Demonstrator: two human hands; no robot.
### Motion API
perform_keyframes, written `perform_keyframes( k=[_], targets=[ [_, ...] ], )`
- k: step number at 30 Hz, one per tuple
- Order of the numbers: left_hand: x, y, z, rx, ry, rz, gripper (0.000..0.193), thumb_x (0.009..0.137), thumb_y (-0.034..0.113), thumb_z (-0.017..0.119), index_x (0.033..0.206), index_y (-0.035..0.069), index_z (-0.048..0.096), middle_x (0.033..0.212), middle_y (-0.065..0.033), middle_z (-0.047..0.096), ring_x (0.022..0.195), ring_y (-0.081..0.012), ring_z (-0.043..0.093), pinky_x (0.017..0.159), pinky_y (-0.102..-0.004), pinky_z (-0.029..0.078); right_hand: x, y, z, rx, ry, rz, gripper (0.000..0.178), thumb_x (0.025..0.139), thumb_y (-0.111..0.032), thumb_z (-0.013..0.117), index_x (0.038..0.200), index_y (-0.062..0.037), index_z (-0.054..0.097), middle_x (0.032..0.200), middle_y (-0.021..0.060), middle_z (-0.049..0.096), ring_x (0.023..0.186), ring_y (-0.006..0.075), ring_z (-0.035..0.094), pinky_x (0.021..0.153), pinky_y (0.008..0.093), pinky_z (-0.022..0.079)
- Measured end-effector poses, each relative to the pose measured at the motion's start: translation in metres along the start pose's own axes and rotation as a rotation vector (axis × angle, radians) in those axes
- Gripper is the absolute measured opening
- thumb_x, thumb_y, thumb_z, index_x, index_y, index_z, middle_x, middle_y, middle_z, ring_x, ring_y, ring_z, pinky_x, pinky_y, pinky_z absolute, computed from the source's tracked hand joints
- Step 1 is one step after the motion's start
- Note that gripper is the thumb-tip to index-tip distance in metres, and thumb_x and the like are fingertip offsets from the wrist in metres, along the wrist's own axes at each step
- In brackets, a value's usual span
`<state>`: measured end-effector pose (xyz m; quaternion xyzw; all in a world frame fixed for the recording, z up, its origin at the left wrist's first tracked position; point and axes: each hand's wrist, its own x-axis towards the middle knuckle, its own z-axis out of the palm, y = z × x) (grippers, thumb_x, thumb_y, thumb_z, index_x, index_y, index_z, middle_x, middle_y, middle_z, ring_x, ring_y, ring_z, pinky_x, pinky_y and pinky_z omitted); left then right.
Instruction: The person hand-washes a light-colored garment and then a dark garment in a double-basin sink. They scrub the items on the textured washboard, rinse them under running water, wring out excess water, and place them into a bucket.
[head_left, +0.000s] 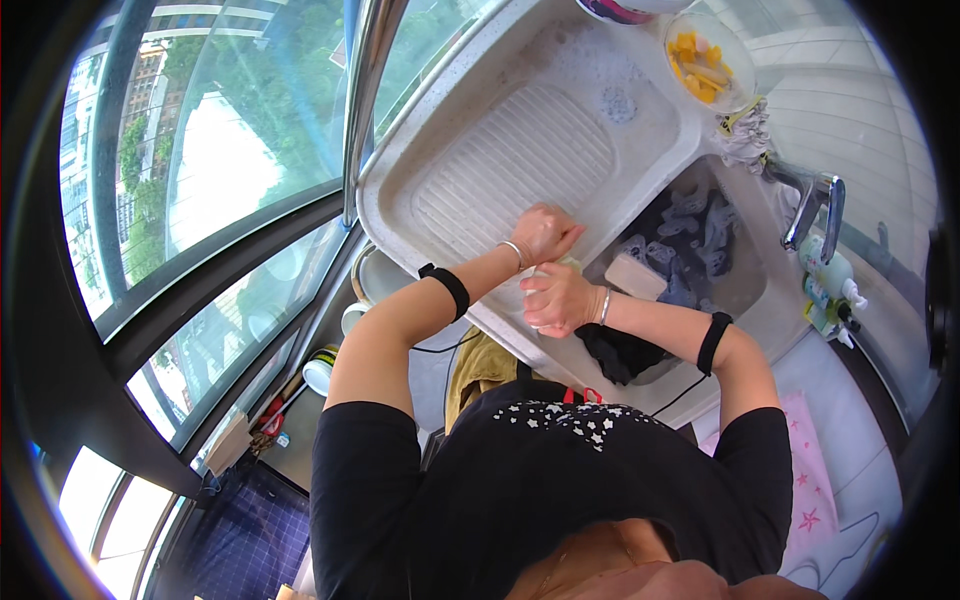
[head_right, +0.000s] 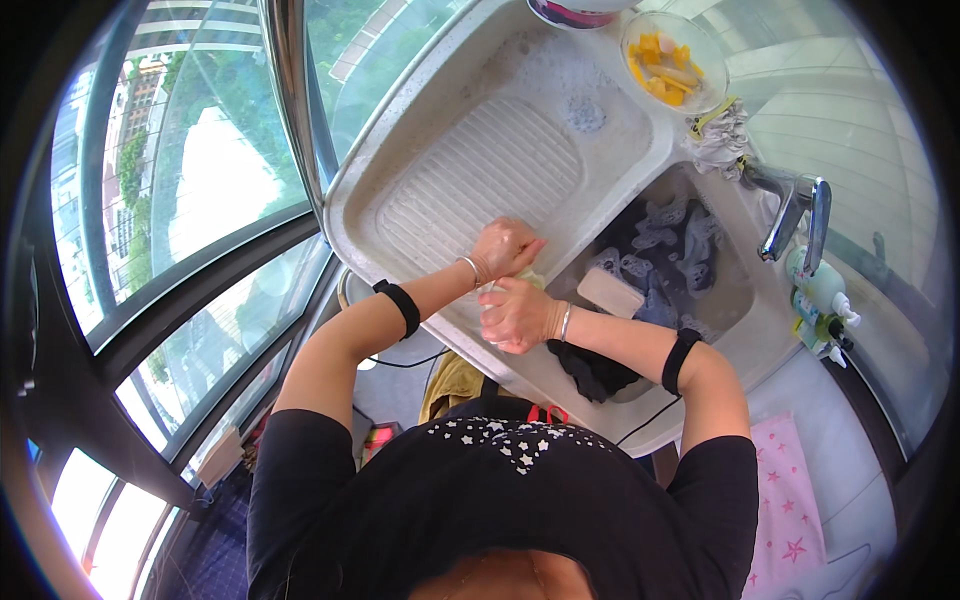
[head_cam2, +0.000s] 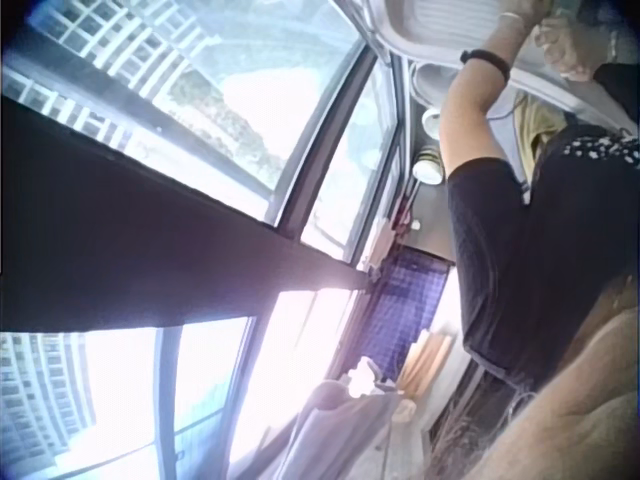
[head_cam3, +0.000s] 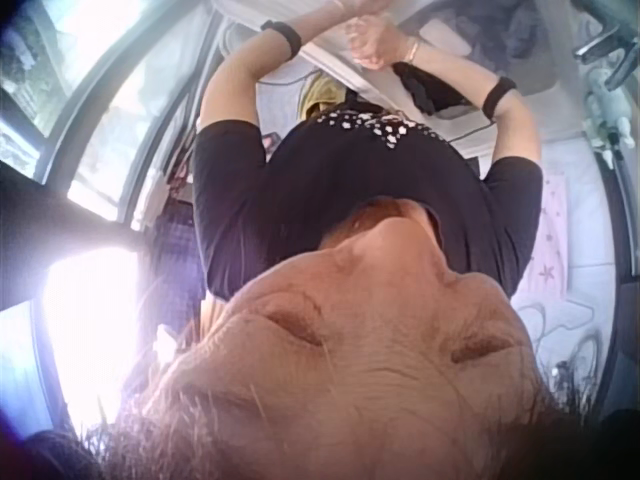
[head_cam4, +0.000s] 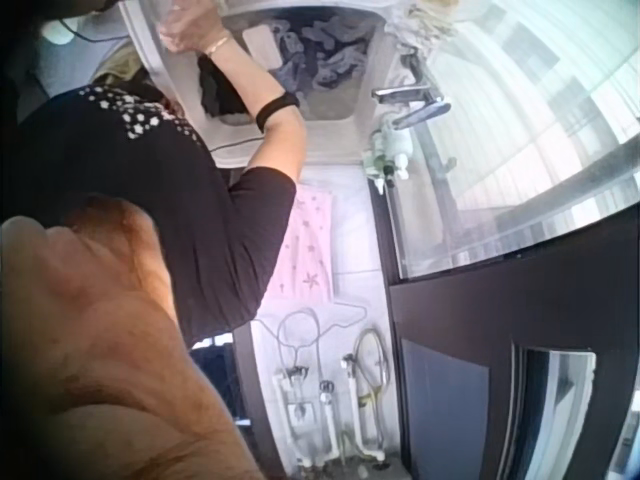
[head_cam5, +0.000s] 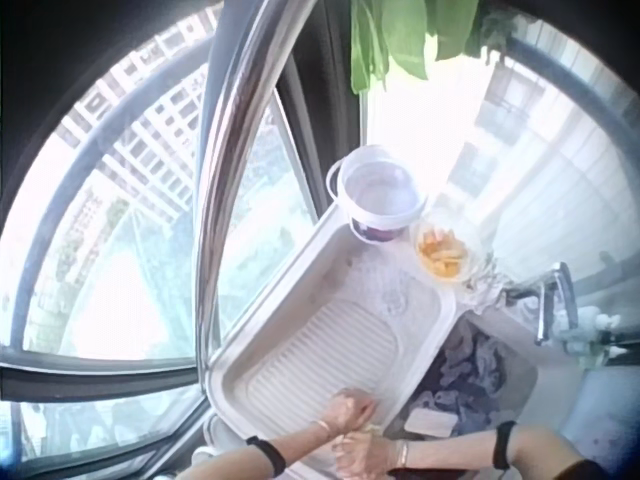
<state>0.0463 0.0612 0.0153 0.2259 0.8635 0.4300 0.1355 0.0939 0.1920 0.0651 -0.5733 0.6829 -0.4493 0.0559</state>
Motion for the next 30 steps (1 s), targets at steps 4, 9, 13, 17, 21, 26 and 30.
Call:
perform_keyframes(
  k=[4,9,13,17,21,26,30],
  targets=[
    [0.002,0.002,0.001,0.048,-0.045,-0.029,0.032,0.085,0.023,0.062,0.058,0.006,0.057,0.06,-0.0128,0.058,0.06,-0.0349,0.056,0.059,-0.0451,0.046,0.001,-0.002,0.006,-0.037,-0.034,-0.013,0.016,0.064,-0.031,0.068,0.071,-0.0181,0.061,0.08,-0.0059,0.055,0.098,0.0182,0.055,0.079,0.0414,0.046],
    [0.002,0.001,0.002,0.078,-0.05,-0.024,0.035,0.085,0.026,0.061,0.057,0.006,0.057,0.06,-0.0138,0.058,0.061,-0.0357,0.057,0.06,-0.046,0.047,0.007,-0.003,0.003,-0.053,-0.032,-0.019,0.017,0.064,-0.031,0.067,0.07,-0.0179,0.06,0.077,-0.0053,0.053,0.097,0.0185,0.054,0.079,0.0414,0.046],
    [0.001,-0.001,0.006,0.146,-0.052,-0.052,0.036,0.087,0.031,0.058,0.06,0.006,0.061,0.061,-0.0146,0.059,0.061,-0.0369,0.058,0.062,-0.047,0.048,0.007,-0.007,0.004,-0.099,-0.077,0.015,0.017,0.062,-0.03,0.068,0.071,-0.0179,0.06,0.079,-0.0039,0.055,0.096,0.0197,0.056,0.08,0.0414,0.046],
    [0.007,0.001,0.009,0.135,-0.125,-0.216,0.036,0.088,0.037,0.057,0.068,0.009,0.068,0.067,-0.0138,0.065,0.066,-0.0364,0.063,0.065,-0.0467,0.051,-0.001,-0.013,0.007,-0.097,0.091,0.171,0.017,0.06,-0.024,0.068,0.072,-0.0156,0.06,0.086,0.0015,0.061,0.096,0.0244,0.059,0.082,0.0413,0.047],
    [0.011,0.012,0.0,-0.101,-0.169,-0.475,0.053,0.091,0.059,0.049,0.093,0.014,0.075,0.092,-0.0141,0.072,0.088,-0.0316,0.068,0.083,-0.0424,0.051,-0.013,-0.017,-0.017,0.355,0.627,0.742,0.011,0.082,-0.013,0.054,0.088,-0.0061,0.06,0.091,0.0082,0.062,0.087,0.0236,0.062,0.081,0.0378,0.05],
    [-0.026,0.048,-0.019,-0.464,-0.195,-0.18,0.07,0.083,0.064,0.057,0.124,0.008,0.062,0.119,-0.0173,0.064,0.112,-0.0317,0.06,0.097,-0.0396,0.045,-0.034,-0.012,-0.082,0.977,1.343,1.32,0.038,0.098,-0.038,0.046,0.114,-0.0042,0.055,0.114,0.0129,0.061,0.104,0.03,0.061,0.091,0.0456,0.05],
    [-0.087,0.081,-0.028,-0.633,-0.164,-0.13,0.072,0.079,0.049,0.071,0.133,0.004,0.053,0.126,-0.0157,0.061,0.115,-0.0256,0.058,0.098,-0.0354,0.044,-0.064,-0.012,-0.093,1.293,1.061,1.298,0.068,0.097,-0.06,0.035,0.133,-0.0032,0.045,0.129,0.0126,0.055,0.119,0.0294,0.052,0.103,0.0454,0.041]
  ],
)
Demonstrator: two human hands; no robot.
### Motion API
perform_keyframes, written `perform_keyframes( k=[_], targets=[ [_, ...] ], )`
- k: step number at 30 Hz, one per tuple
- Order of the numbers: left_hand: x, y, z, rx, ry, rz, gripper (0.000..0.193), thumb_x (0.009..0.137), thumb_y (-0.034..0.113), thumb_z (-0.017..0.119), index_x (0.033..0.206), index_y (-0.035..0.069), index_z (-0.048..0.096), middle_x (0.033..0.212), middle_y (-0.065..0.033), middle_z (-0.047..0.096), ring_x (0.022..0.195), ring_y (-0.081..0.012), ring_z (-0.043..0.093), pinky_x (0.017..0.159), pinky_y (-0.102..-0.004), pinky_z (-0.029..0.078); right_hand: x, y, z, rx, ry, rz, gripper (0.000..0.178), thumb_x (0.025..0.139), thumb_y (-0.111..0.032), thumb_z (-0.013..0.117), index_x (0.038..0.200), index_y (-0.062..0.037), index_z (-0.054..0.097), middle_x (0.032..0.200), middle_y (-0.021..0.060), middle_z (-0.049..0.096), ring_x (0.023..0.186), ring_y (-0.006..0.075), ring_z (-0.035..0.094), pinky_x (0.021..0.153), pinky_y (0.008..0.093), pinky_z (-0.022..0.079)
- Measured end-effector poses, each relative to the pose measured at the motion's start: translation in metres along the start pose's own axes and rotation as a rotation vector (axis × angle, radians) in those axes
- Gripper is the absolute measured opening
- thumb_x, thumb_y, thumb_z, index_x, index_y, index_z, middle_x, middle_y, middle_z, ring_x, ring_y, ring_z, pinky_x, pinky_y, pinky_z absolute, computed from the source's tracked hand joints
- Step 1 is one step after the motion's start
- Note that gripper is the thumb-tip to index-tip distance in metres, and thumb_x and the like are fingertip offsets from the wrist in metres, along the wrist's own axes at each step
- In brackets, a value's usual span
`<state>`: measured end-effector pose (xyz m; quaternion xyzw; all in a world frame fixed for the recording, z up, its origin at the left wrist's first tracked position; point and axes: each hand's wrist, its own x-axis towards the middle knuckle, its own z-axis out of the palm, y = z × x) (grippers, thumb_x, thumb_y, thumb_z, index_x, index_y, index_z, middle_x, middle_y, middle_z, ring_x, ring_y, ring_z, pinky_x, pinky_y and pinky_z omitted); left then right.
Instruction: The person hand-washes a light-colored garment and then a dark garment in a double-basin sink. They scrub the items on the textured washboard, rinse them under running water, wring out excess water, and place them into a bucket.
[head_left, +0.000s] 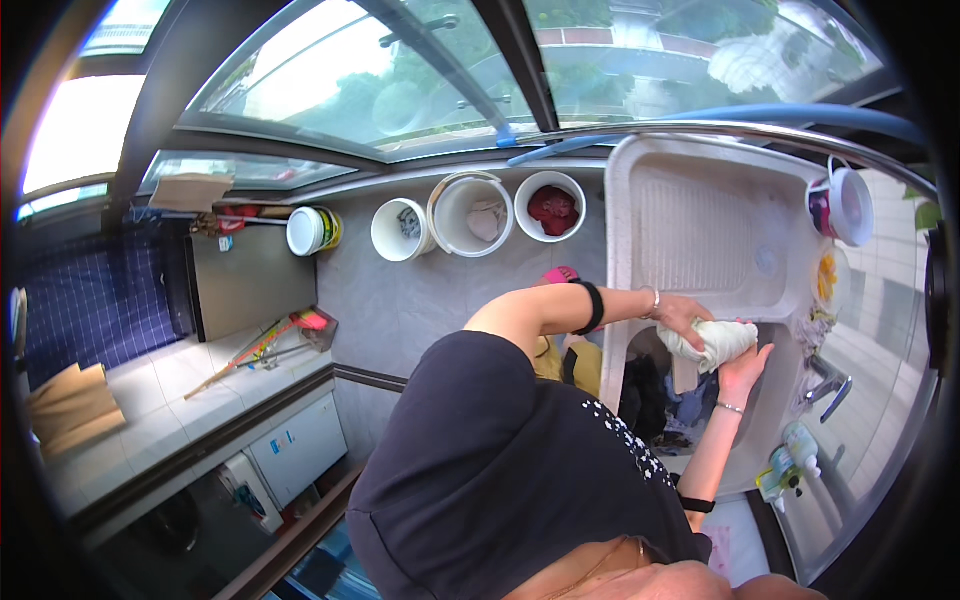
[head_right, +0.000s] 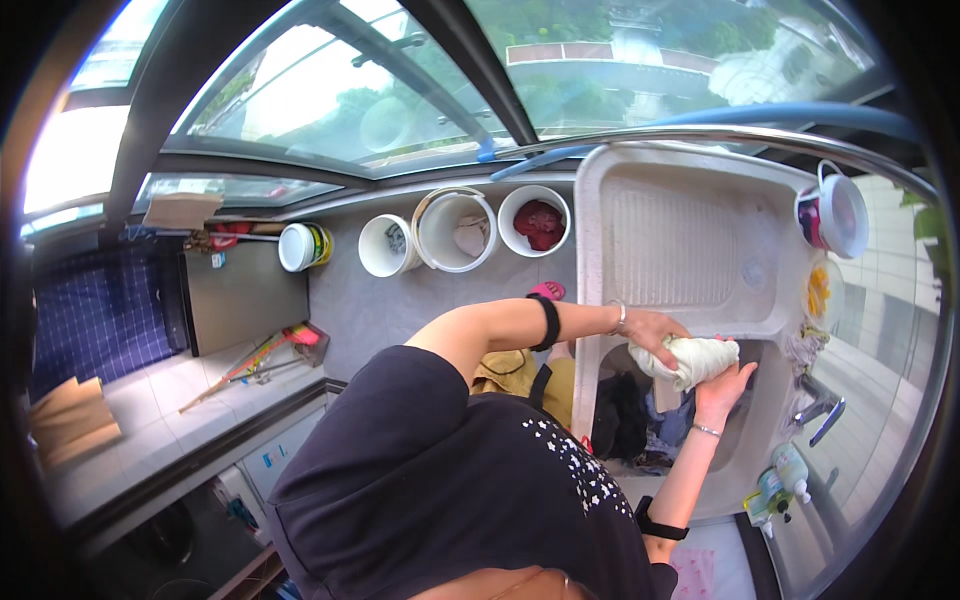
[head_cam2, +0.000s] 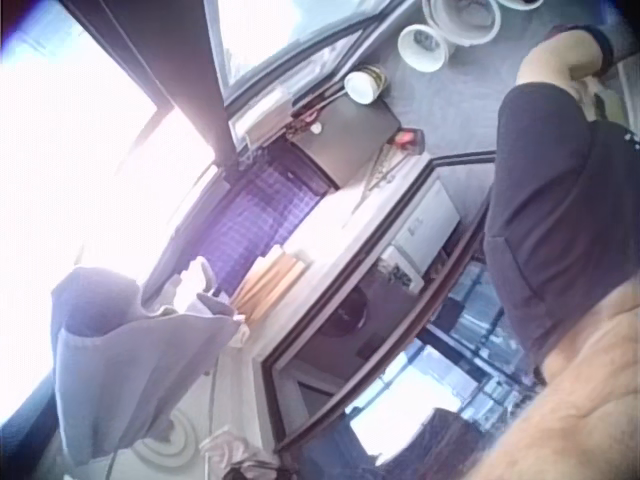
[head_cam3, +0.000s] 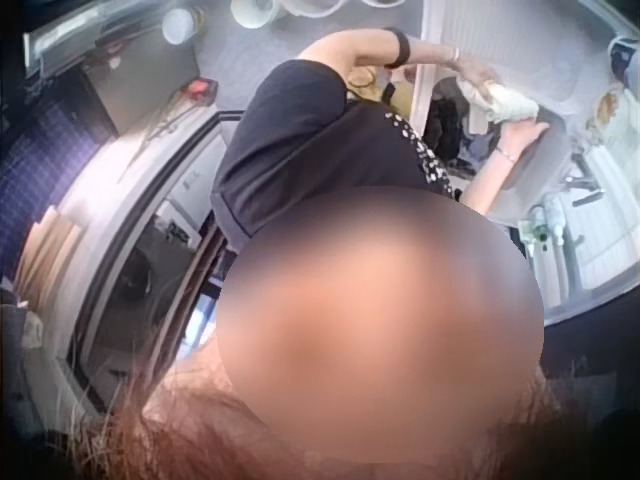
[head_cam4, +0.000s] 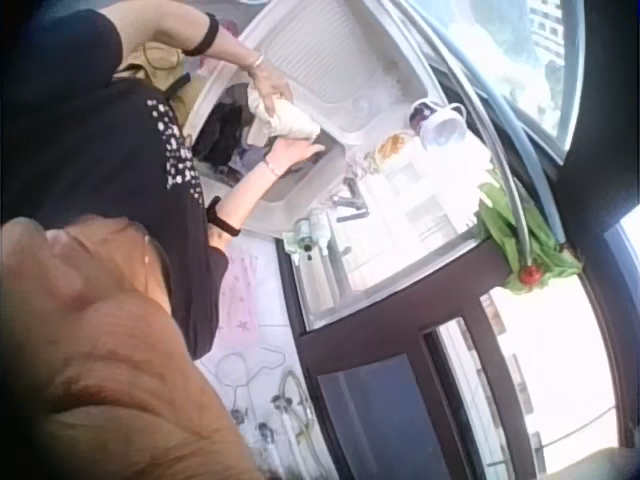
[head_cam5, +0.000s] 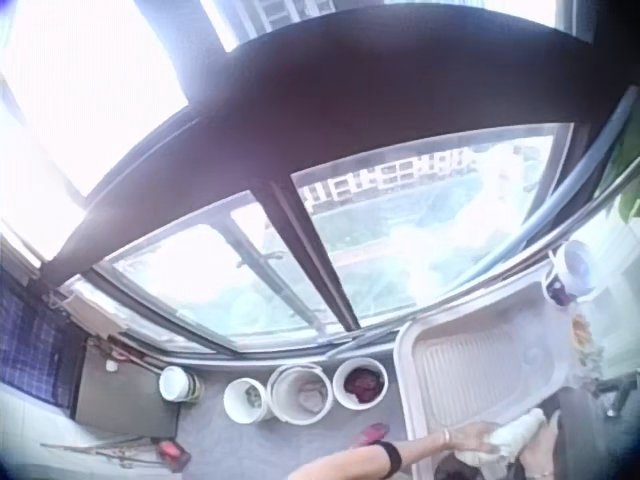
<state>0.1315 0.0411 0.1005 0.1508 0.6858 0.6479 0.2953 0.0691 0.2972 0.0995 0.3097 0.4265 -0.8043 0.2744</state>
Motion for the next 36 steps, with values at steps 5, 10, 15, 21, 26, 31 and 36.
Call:
perform_keyframes(
  k=[5,10,15,21,26,31,36],
  targets=[
    [-0.12,-0.019,-0.02,-0.905,0.105,-0.164,0.05,0.084,0.027,0.069,0.123,-0.002,0.058,0.118,-0.0121,0.064,0.109,-0.0193,0.061,0.096,-0.033,0.047,0.008,0.069,-0.06,-0.655,-0.037,0.066,0.063,0.096,-0.048,0.051,0.139,-0.0027,0.041,0.139,0.017,0.048,0.123,0.0345,0.049,0.104,0.046,0.039],
    [-0.285,-0.045,-0.057,-1.118,0.379,-0.254,0.05,0.088,0.017,0.064,0.134,0.002,0.048,0.129,-0.0118,0.058,0.118,-0.0209,0.057,0.103,-0.0353,0.044,0.001,0.136,-0.145,-2.046,0.254,-0.144,0.099,0.069,-0.041,0.08,0.143,0.0012,0.029,0.136,0.0314,0.044,0.125,0.0455,0.044,0.106,0.048,0.036],
    [-0.389,-0.096,-0.067,-0.938,1.038,-0.598,0.033,0.087,0.018,0.067,0.118,0.007,0.062,0.108,-0.0062,0.067,0.095,-0.0173,0.065,0.08,-0.0326,0.054,-0.018,0.161,-0.18,-1.793,0.346,-0.082,0.099,0.069,-0.034,0.082,0.142,0.0045,0.027,0.132,0.0287,0.051,0.122,0.0435,0.05,0.103,0.044,0.04],
    [-0.441,-0.195,-0.093,-0.64,1.4,-0.59,0.044,0.086,0.011,0.067,0.127,0.002,0.052,0.113,-0.0122,0.063,0.094,-0.0225,0.066,0.076,-0.0341,0.056,-0.043,0.161,-0.142,-1.831,0.386,-0.1,0.075,0.075,-0.045,0.075,0.129,-0.0026,0.044,0.102,0.0275,0.065,0.099,0.0449,0.061,0.084,0.0503,0.048],
    [-0.411,-0.206,-0.11,-0.617,1.39,-0.85,0.079,0.084,0.038,0.069,0.149,0.018,0.029,0.145,-0.0106,0.043,0.136,-0.0267,0.035,0.101,-0.0652,0.024,-0.079,0.152,-0.139,-1.801,0.396,-0.082,0.049,0.078,-0.042,0.073,0.11,-0.0068,0.06,0.091,0.0179,0.069,0.087,0.0341,0.067,0.076,0.0422,0.051],
    [-0.309,-0.15,-0.109,-0.307,0.995,-0.735,0.057,0.088,0.031,0.067,0.138,0.012,0.048,0.127,-0.0049,0.057,0.119,-0.0175,0.052,0.096,-0.0445,0.039,-0.107,0.119,-0.197,-1.145,0.174,0.035,0.027,0.081,-0.029,0.073,0.086,-0.0029,0.069,0.076,0.0021,0.066,0.071,0.0137,0.059,0.068,0.0289,0.048],
    [-0.204,-0.05,-0.077,-0.344,0.847,-0.423,0.045,0.092,0.018,0.063,0.131,0.001,0.052,0.122,-0.0097,0.06,0.104,-0.017,0.062,0.089,-0.0295,0.048,-0.099,0.057,-0.285,-1.068,0.417,0.442,0.035,0.079,-0.031,0.075,0.102,-0.0047,0.068,0.089,0.0071,0.068,0.089,0.0244,0.064,0.08,0.036,0.052]
  ],
)
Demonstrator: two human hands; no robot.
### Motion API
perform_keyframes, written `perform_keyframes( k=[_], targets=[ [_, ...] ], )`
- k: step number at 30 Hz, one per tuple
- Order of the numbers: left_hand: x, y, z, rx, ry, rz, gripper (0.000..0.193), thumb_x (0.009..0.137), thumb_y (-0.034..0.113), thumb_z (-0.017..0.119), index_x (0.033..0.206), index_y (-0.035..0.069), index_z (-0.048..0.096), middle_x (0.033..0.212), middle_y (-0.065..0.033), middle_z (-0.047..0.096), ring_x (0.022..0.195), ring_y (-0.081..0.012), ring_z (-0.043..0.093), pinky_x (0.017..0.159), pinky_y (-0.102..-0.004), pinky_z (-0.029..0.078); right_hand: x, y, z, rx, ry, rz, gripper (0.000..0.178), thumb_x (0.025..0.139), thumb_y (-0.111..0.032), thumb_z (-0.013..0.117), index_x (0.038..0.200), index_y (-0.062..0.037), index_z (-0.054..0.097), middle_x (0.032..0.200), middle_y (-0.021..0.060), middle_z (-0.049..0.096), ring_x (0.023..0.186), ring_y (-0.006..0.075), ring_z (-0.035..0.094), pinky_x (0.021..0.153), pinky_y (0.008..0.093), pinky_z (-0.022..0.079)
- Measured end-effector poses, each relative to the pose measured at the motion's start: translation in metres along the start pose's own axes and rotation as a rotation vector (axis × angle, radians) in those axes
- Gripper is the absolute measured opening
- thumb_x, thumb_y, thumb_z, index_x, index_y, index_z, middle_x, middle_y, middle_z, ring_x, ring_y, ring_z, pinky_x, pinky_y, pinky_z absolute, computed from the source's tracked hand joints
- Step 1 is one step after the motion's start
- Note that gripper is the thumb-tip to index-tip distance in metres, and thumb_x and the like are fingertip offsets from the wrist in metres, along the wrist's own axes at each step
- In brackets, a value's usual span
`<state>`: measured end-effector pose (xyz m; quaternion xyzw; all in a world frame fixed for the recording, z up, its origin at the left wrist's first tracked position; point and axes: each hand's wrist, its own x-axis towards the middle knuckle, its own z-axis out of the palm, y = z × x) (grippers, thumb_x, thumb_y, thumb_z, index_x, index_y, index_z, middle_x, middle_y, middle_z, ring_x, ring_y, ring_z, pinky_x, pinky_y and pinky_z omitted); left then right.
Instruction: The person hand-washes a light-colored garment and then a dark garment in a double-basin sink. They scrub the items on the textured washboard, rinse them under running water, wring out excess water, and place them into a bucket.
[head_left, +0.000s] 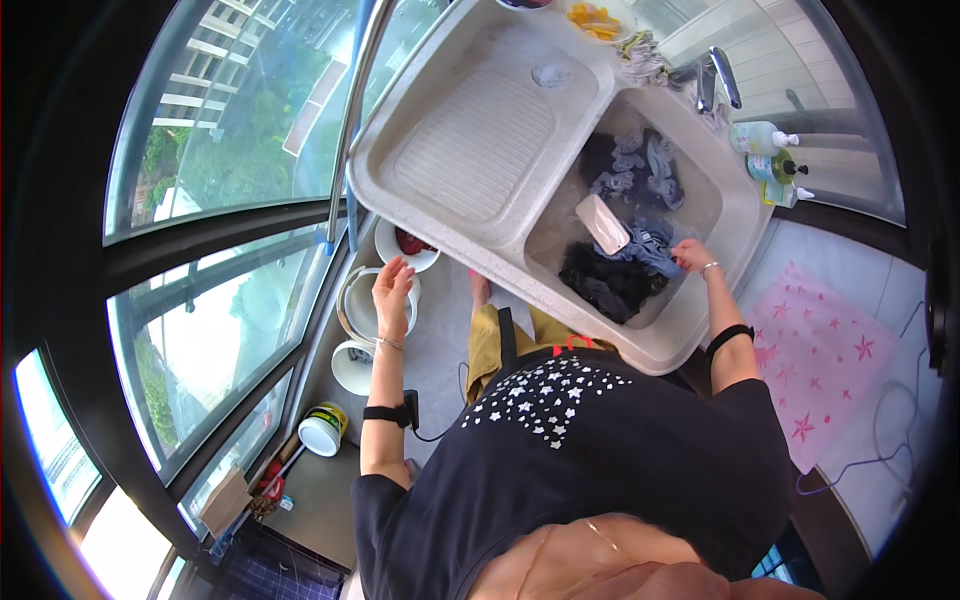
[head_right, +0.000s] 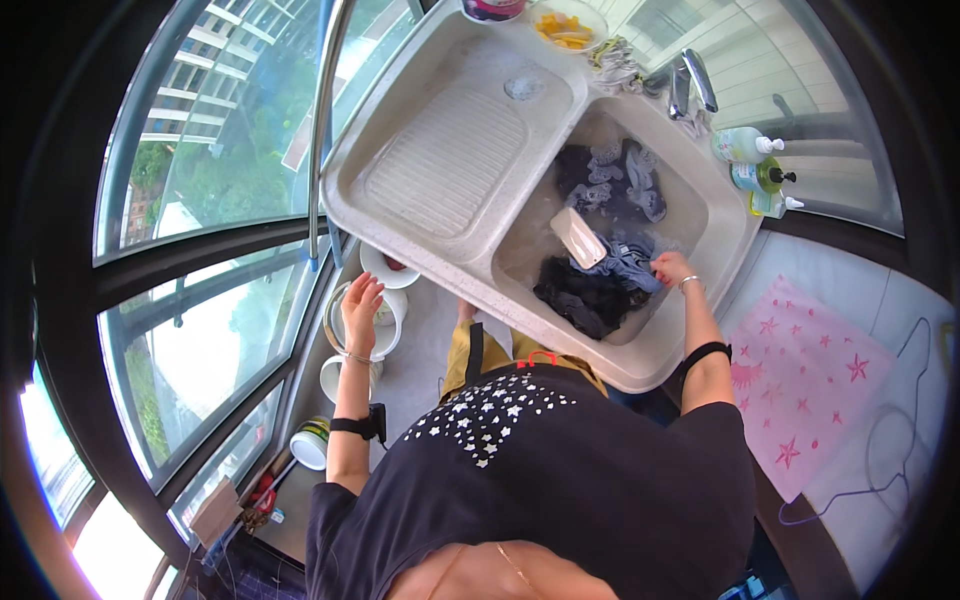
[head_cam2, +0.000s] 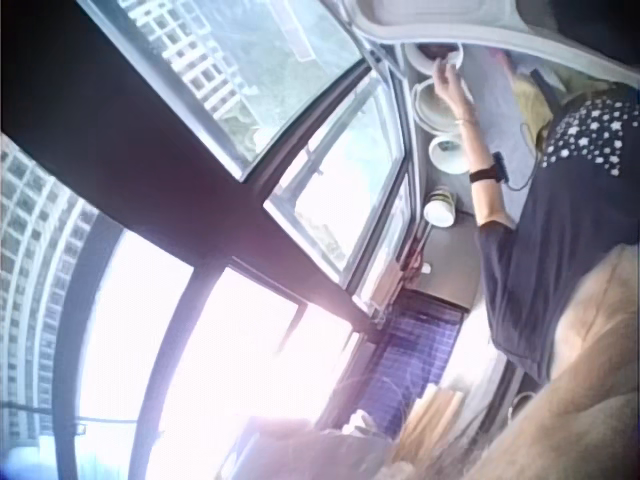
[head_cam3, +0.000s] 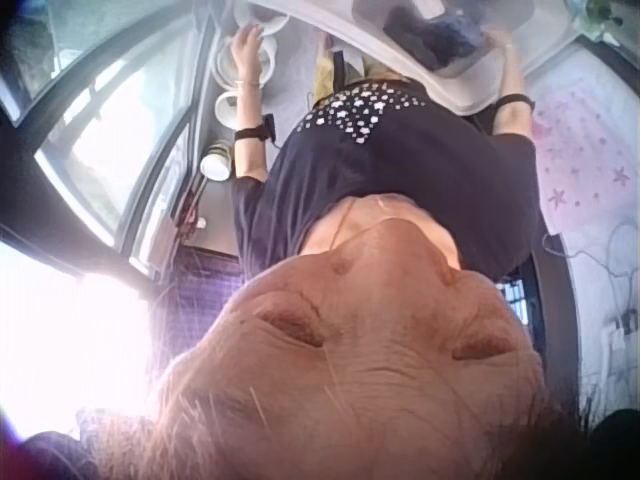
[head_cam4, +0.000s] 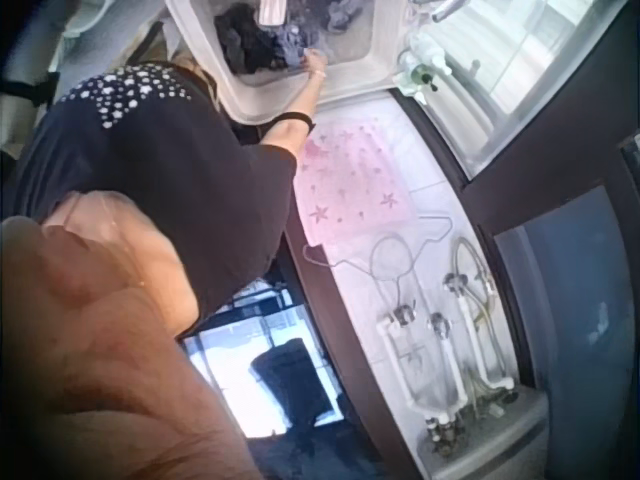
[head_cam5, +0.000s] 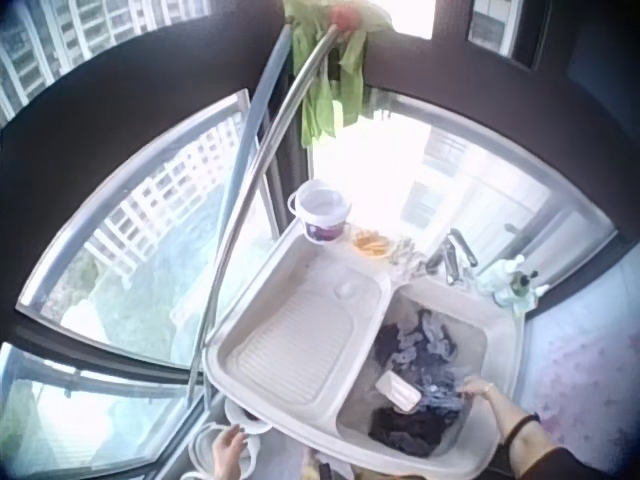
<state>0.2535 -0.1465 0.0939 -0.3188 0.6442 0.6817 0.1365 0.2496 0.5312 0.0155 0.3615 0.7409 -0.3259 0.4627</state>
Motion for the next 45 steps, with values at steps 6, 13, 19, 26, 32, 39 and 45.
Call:
perform_keyframes(
  k=[6,13,19,26,32,39,45],
  targets=[
    [-0.031,0.067,0.13,0.001,-0.332,0.098,0.032,0.095,0.006,0.057,0.126,0.001,0.057,0.111,-0.0066,0.065,0.095,-0.015,0.064,0.083,-0.0262,0.049,0.094,-0.048,-0.025,-0.249,0.741,-0.483,0.074,0.07,-0.031,0.08,0.134,-0.0122,0.049,0.144,0.0287,0.036,0.131,0.0402,0.041,0.104,0.0454,0.039],
    [0.001,0.04,0.281,-0.072,-0.652,-0.286,0.047,0.096,0.02,0.058,0.139,0.005,0.043,0.128,-0.0144,0.055,0.108,-0.0207,0.059,0.093,-0.0338,0.049,0.11,-0.156,0.061,-0.018,0.608,-0.322,0.061,0.067,-0.024,0.077,0.122,-0.0032,0.059,0.126,0.0239,0.057,0.118,0.0349,0.054,0.099,0.0379,0.042],
    [0.045,0.002,0.386,-0.05,-0.386,-0.512,0.078,0.095,0.047,0.054,0.153,0.016,0.012,0.15,-0.0159,0.03,0.131,-0.0277,0.041,0.1,-0.0508,0.043,-0.026,-0.171,0.068,0.89,0.271,-0.761,0.017,0.069,-0.006,0.066,0.082,0.001,0.056,0.072,-0.0028,0.05,0.068,0.0079,0.045,0.059,0.0273,0.039],
    [0.099,-0.059,0.404,-0.147,-0.351,-0.555,0.057,0.096,0.053,0.046,0.133,0.009,0.042,0.119,-0.0128,0.056,0.104,-0.0263,0.058,0.08,-0.0432,0.053,-0.149,-0.184,0.085,0.654,0.303,-1.175,0.026,0.07,-0.008,0.071,0.078,0.001,0.048,0.068,0.0071,0.04,0.062,0.0187,0.04,0.056,0.032,0.037],
    [0.061,-0.034,0.4,-0.499,-0.644,-0.67,0.013,0.09,0.026,0.056,0.084,0.016,0.062,0.08,0.0002,0.062,0.071,-0.0138,0.06,0.066,-0.0299,0.051,-0.039,-0.177,0.118,0.493,0.697,-0.819,0.038,0.085,-0.038,0.066,0.074,-0.0016,0.059,0.076,0.0238,0.06,0.072,0.0427,0.061,0.06,0.0448,0.045],
    [0.009,0.105,0.392,0.031,-0.91,-0.14,0.024,0.095,0.018,0.06,0.11,0.001,0.065,0.098,-0.0049,0.07,0.086,-0.0124,0.066,0.078,-0.0289,0.054,0.05,-0.127,0.116,1.259,0.023,0.059,0.056,0.09,-0.07,0.038,0.116,-0.0238,0.057,0.101,-0.0012,0.063,0.079,0.0167,0.056,0.046,0.0297,0.033],
    [0.021,0.173,0.316,-0.27,-1.002,-0.217,0.027,0.097,0.022,0.058,0.117,0.004,0.061,0.106,-0.0059,0.068,0.093,-0.0147,0.067,0.083,-0.0299,0.055,-0.028,-0.207,0.106,1.517,-0.466,-0.545,0.04,0.1,-0.041,0.043,0.121,-0.0116,0.06,0.118,0.0044,0.065,0.105,0.0192,0.063,0.089,0.0395,0.052]
  ],
)
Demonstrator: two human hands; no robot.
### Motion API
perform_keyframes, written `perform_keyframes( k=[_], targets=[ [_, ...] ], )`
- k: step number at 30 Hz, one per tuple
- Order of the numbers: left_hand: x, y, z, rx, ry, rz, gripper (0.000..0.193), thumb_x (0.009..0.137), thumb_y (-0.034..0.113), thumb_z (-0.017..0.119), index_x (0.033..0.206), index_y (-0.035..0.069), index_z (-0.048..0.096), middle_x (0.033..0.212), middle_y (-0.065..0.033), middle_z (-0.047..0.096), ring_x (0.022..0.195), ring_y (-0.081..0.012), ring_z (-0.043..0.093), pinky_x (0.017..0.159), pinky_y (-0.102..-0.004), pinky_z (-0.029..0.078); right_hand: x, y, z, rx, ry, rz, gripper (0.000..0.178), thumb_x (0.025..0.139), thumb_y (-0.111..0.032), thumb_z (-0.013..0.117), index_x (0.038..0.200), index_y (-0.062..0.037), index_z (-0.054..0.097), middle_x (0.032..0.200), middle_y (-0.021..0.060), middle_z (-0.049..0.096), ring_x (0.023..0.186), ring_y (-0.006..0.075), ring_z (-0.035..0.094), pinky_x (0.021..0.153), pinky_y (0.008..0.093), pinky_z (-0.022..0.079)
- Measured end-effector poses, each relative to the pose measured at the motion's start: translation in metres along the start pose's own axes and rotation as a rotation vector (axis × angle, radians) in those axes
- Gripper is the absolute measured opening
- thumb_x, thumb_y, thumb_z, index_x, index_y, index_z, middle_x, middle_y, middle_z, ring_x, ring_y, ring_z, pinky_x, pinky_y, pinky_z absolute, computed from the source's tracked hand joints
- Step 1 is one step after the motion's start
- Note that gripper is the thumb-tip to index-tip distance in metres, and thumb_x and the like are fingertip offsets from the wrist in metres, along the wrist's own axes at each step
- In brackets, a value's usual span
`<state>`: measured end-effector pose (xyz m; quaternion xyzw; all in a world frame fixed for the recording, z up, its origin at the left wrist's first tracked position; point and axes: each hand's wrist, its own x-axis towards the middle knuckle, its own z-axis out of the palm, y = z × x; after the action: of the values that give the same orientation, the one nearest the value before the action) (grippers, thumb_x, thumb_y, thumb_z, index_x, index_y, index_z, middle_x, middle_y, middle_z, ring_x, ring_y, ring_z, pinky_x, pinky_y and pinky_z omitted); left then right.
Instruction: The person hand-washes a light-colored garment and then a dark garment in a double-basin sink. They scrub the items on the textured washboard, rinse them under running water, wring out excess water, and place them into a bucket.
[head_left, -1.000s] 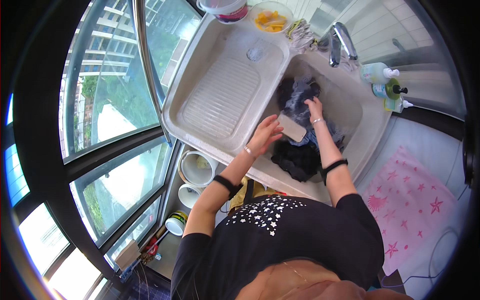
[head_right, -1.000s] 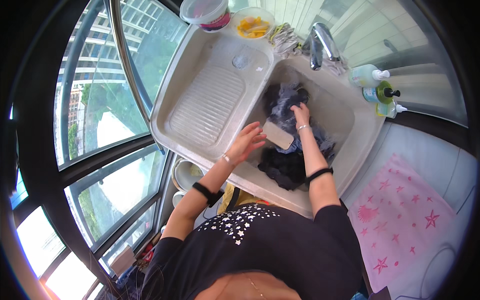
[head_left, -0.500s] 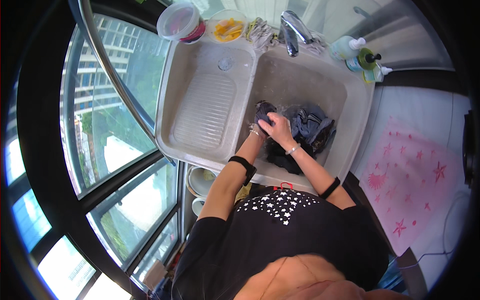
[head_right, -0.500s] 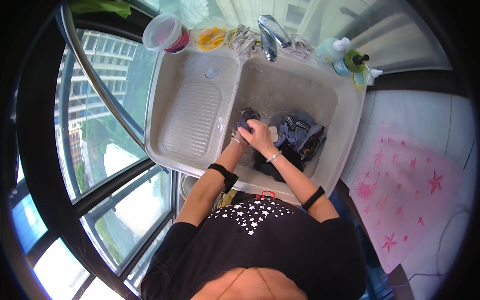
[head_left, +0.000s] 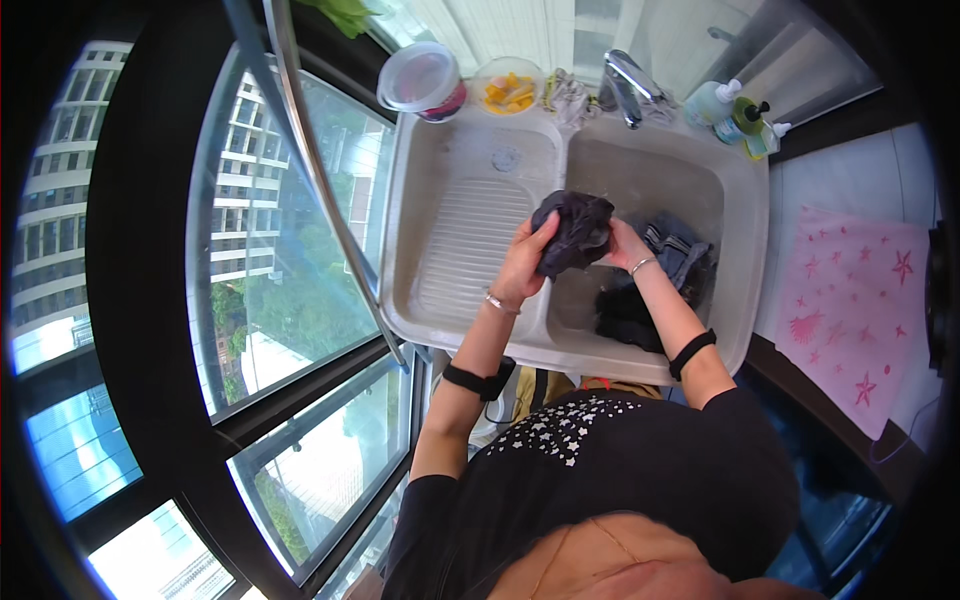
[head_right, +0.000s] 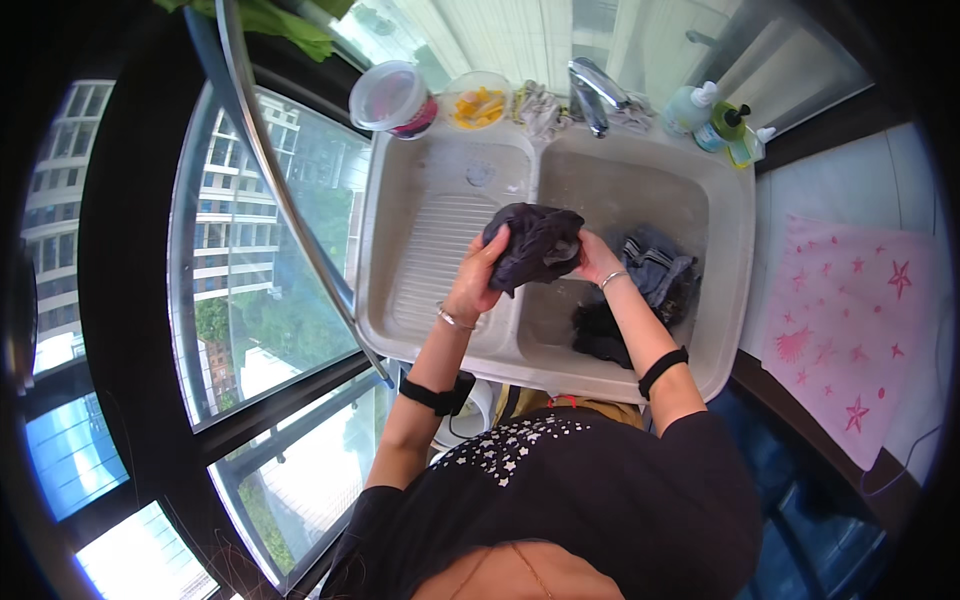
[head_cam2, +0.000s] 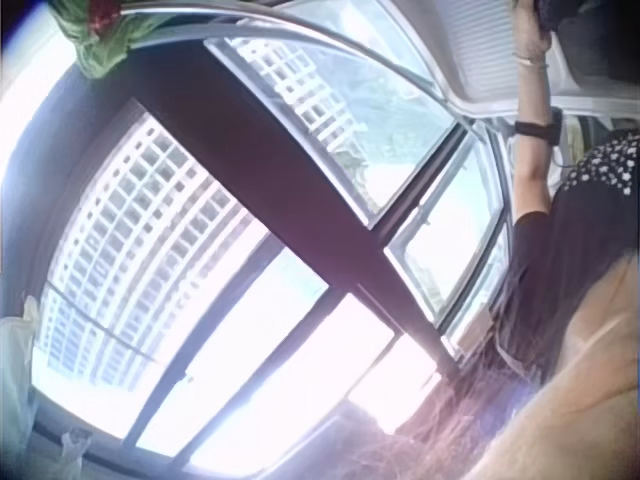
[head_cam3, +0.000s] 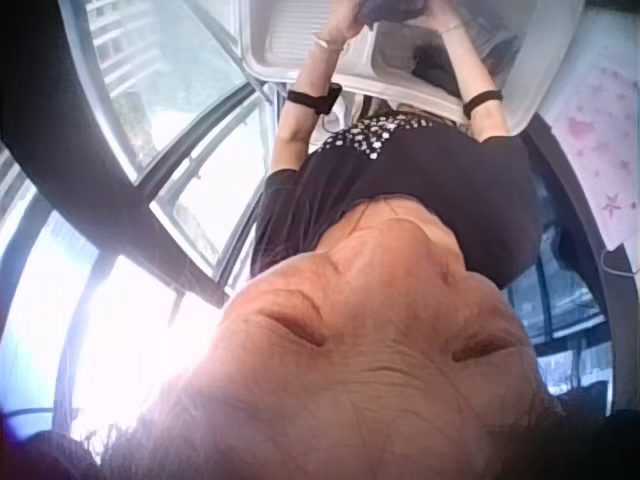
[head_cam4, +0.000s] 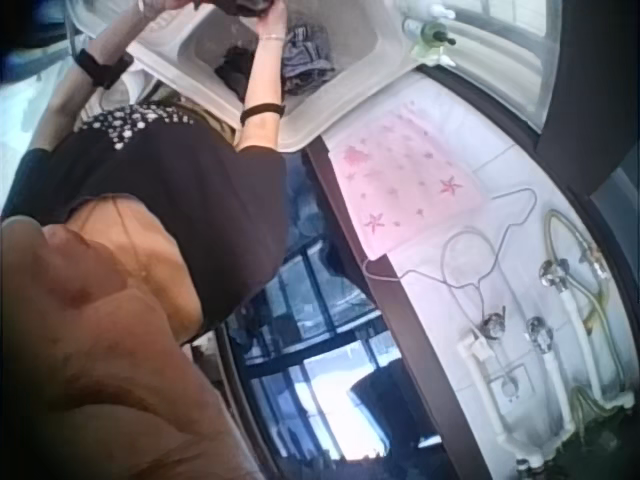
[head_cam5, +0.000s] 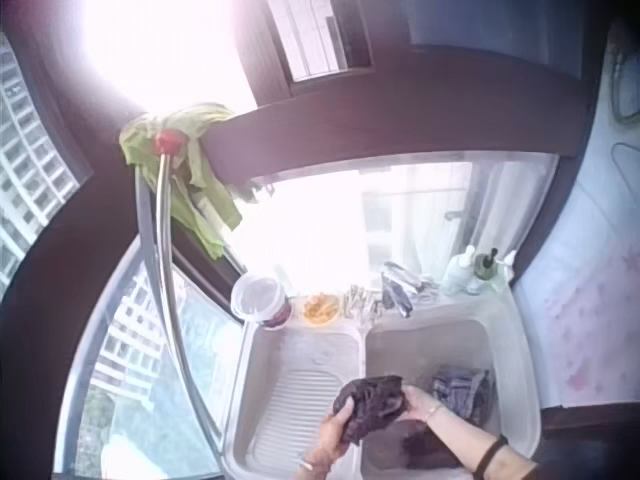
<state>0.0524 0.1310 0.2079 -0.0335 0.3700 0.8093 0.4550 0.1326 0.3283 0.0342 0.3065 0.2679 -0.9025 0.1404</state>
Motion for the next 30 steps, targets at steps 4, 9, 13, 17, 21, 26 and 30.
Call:
perform_keyframes(
  k=[4,9,13,17,21,26,30],
  targets=[
    [-0.034,0.028,-0.091,-0.066,0.07,0.094,0.025,0.096,0.017,0.057,0.118,0.005,0.061,0.113,-0.0079,0.066,0.1,-0.018,0.066,0.087,-0.0333,0.054,0.005,-0.018,0.086,-0.141,-0.091,-0.109,0.031,0.098,-0.031,0.048,0.112,-0.0082,0.063,0.102,0.0045,0.069,0.09,0.0171,0.067,0.081,0.0345,0.055],
    [-0.058,0.005,-0.207,0.429,0.382,-0.064,0.037,0.088,0.007,0.057,0.126,0.003,0.056,0.12,-0.0121,0.063,0.109,-0.025,0.06,0.094,-0.0358,0.048,0.049,-0.032,0.124,-1.274,0.157,0.051,0.028,0.09,-0.031,0.057,0.101,-0.0058,0.064,0.079,0.0086,0.065,0.063,0.023,0.065,0.041,0.034,0.049],
    [-0.076,-0.017,-0.235,1.768,0.491,-0.233,0.08,0.076,0.048,0.071,0.143,0.017,0.041,0.151,-0.0244,0.027,0.137,-0.0472,0.028,0.105,-0.0657,0.025,0.112,0.004,0.107,-2.209,0.424,-0.493,0.038,0.084,-0.038,0.065,0.104,-0.0064,0.064,0.098,0.0157,0.064,0.089,0.0351,0.064,0.067,0.0451,0.054],
    [-0.065,-0.022,-0.239,2.06,0.425,-0.027,0.117,0.062,0.074,0.068,0.154,0.023,0.015,0.157,-0.0208,0.015,0.144,-0.0445,0.013,0.107,-0.0701,0.014,0.119,0.097,0.11,-1.982,0.629,-0.924,0.034,0.079,-0.034,0.069,0.104,-0.012,0.065,0.114,0.0119,0.058,0.109,0.0373,0.053,0.09,0.0514,0.043],
    [-0.038,-0.029,-0.255,2.107,0.384,0.174,0.1,0.076,0.058,0.064,0.153,0.013,0.018,0.157,-0.0139,0.021,0.146,-0.0286,0.018,0.108,-0.0692,0.014,0.061,0.201,0.16,-1.771,0.58,-0.872,0.019,0.072,-0.026,0.071,0.08,-0.0129,0.059,0.092,0.0085,0.057,0.093,0.0311,0.056,0.076,0.049,0.044],
    [-0.03,-0.031,-0.261,2.242,0.278,0.233,0.084,0.085,0.051,0.054,0.152,0.01,0.022,0.158,-0.0046,0.024,0.146,-0.0278,0.02,0.11,-0.067,0.012,0.085,0.193,0.193,-1.744,0.255,-0.99,0.022,0.07,-0.027,0.073,0.077,-0.012,0.059,0.076,0.0082,0.058,0.083,0.0301,0.058,0.071,0.0463,0.044],
    [-0.039,-0.016,-0.246,1.959,0.303,0.315,0.104,0.075,0.065,0.06,0.148,0.0,0.024,0.155,-0.0172,0.025,0.145,-0.0303,0.02,0.114,-0.0615,0.009,0.157,0.114,0.173,-1.832,0.757,-1.055,0.04,0.076,-0.033,0.072,0.106,-0.0101,0.059,0.101,0.0116,0.061,0.094,0.0326,0.058,0.078,0.0488,0.046]
  ],
)
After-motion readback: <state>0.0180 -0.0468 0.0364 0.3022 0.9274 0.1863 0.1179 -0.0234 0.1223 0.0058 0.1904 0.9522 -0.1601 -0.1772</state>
